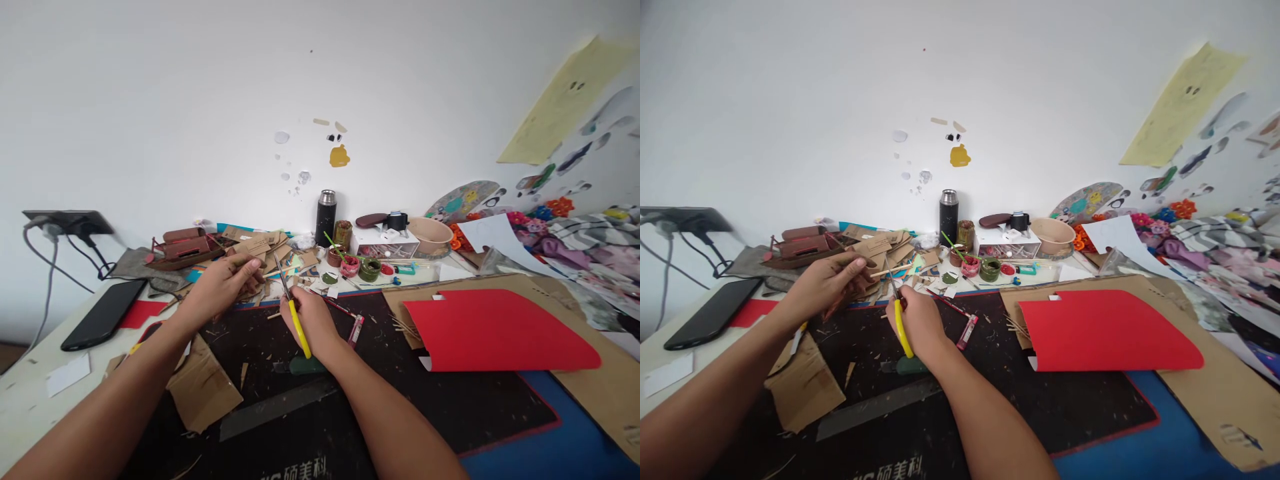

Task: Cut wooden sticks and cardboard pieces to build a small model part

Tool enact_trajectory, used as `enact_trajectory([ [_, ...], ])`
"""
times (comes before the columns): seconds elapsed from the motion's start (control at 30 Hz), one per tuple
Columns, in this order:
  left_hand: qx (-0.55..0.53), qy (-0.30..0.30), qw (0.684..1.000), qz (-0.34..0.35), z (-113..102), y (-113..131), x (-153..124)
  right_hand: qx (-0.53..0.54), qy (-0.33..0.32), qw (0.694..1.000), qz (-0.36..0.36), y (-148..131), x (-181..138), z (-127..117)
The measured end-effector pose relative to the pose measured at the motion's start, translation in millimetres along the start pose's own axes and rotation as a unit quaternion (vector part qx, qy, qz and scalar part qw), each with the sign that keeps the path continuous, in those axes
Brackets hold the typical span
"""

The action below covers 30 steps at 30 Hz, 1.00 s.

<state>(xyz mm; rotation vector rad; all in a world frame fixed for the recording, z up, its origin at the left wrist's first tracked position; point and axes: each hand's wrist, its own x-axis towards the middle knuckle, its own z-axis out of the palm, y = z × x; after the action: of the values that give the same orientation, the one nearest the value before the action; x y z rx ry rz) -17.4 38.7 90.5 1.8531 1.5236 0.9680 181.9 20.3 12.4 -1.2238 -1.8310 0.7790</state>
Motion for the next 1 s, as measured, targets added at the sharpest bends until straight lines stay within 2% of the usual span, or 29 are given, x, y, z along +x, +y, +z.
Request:
enact_trajectory([
  [0.17, 0.02, -0.03, 0.999, 0.016, 1.4, -8.4, -0.2, -0.013, 0.001, 1.0, 0.001, -0.5, 0.7, 0.1],
  [0.37, 0.008, -0.123, 0.992, 0.039, 9.7, -13.0, -0.8, -0.042, 0.004, 0.999, 0.003, -2.8, -0.4, -0.4],
  [0.57, -0.104, -0.19, 0.976, 0.039, 26.6, 2.7, -8.2, -0.066, -0.007, 0.998, 0.008, -2.9, -0.9, -0.2],
  [0.63, -0.131, -0.175, 0.976, 0.02, 32.5, 3.5, -10.1, -0.068, -0.006, 0.998, -0.001, -2.5, -0.9, -0.3],
  [0.8, -0.223, -0.092, 0.969, -0.043, 49.3, -2.5, -12.7, -0.063, -0.003, 0.998, -0.012, -1.2, -1.1, -0.6],
  [1.0, -0.238, -0.026, 0.969, -0.062, 56.0, -2.0, -15.1, -0.033, 0.008, 0.999, -0.012, -3.0, -1.2, -0.1],
])
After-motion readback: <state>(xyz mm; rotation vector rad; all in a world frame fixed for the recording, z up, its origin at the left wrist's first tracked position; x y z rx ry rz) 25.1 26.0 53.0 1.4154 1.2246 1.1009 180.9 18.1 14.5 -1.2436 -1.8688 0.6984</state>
